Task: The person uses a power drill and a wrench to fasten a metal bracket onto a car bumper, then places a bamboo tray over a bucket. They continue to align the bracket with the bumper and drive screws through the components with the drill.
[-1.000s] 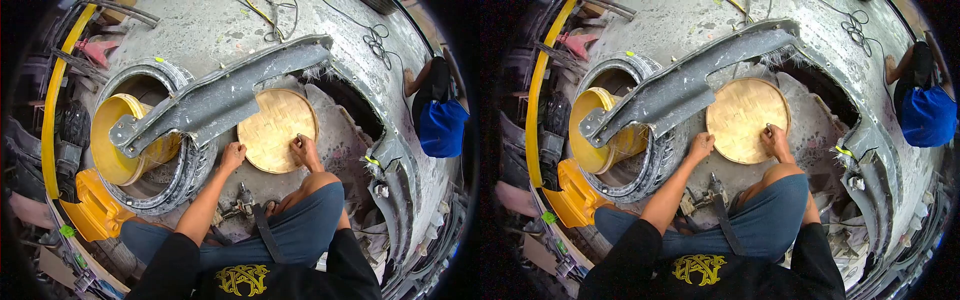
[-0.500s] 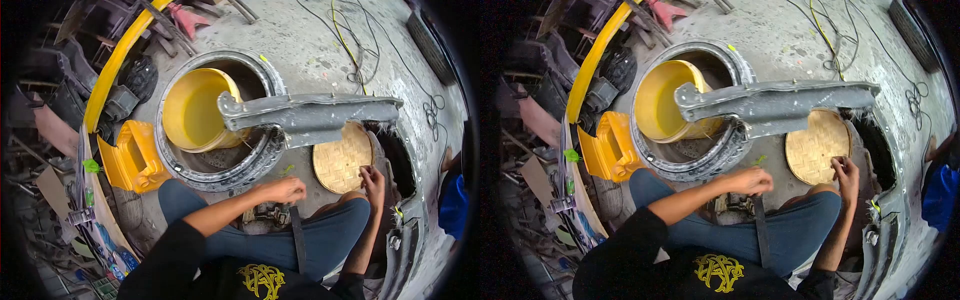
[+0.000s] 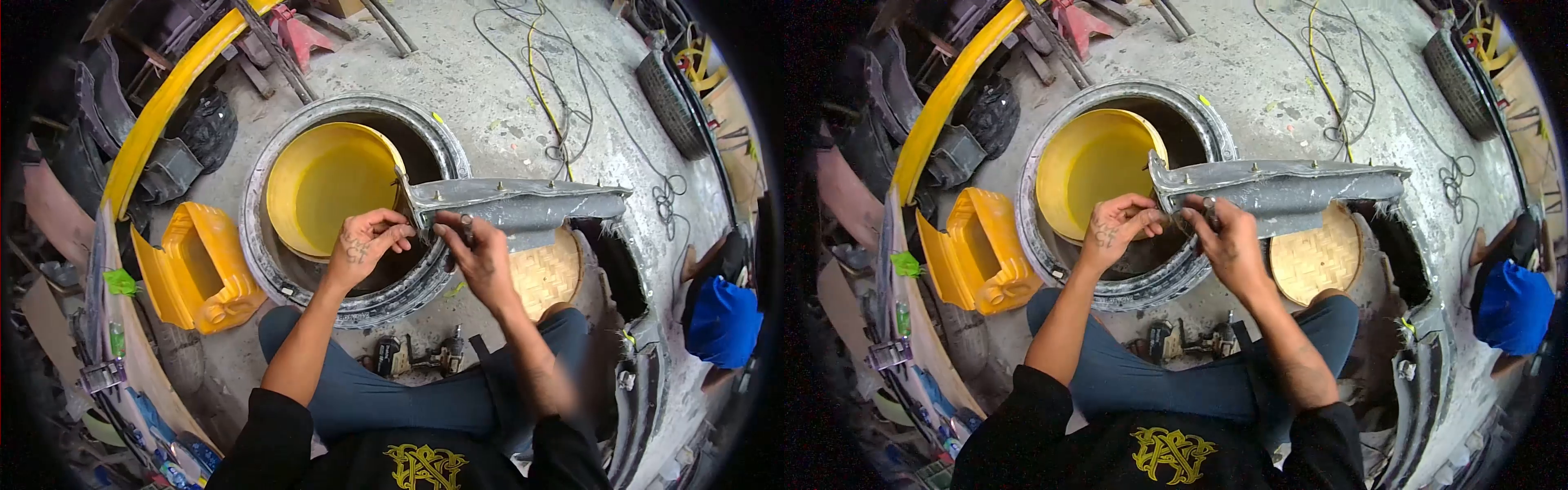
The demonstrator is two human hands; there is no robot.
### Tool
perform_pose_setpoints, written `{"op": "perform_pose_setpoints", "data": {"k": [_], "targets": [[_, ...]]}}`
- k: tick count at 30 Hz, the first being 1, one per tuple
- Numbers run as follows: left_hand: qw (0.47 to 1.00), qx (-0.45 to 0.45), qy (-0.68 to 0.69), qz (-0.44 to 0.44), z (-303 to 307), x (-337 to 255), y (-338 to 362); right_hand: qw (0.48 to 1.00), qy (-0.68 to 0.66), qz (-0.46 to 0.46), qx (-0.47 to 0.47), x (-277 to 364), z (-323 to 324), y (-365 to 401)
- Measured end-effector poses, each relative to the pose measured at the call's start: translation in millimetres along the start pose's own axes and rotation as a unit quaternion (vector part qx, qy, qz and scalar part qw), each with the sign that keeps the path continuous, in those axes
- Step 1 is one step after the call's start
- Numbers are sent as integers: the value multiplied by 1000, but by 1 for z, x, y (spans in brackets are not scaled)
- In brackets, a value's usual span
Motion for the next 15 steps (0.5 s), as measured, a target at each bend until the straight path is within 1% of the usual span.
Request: {"op": "perform_pose_setpoints", "data": {"k": [1, 2, 4, 5, 6, 8, 9, 10, 12, 13, 15], "targets": [[1000, 11, -17, -1, 2, 2, 0, 993, 81, 76, -38, -5, -7, -6], [999, 20, -34, 0, 3, 4, 2, 993, 91, 72, -33, -8, -11, -7], [999, 27, -26, 0, 4, -1, 1, 985, 96, 113, -84, -4, -23, -7], [999, 38, -29, 4, 4, -2, 0, 990, 41, 102, -87, -14, -26, -10], [999, 36, -24, 5, 5, 1, -1, 991, 44, 98, -84, -10, -28, -10], [999, 23, 28, -38, 5, 5, -5, 993, -95, -22, -60, 0, -27, -11], [995, -3, 63, -75, 2, 4, -6, 992, -111, -14, -58, 1, -26, -13], [995, 0, 68, -78, 0, 6, -6, 993, -104, -16, -61, 3, -24, -14], [996, -30, 42, -77, -4, 6, -3, 995, -88, -18, -50, 4, -21, -15], [994, -37, 77, -67, -6, 6, -2, 995, -79, -37, -46, 7, -19, -14], [995, -36, 72, -64, -9, 2, 1, 995, -73, -23, -63, 4, -22, -16]]}}
Point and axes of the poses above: each hand's wrist, its own y-axis away from the middle knuckle, its own z-axis out of the back of the hand, x = y × z, the point moved 1 cm from there along -y, towards the middle knuckle, and after that the axes turned 14 degrees about x, right-handed, at the moved point
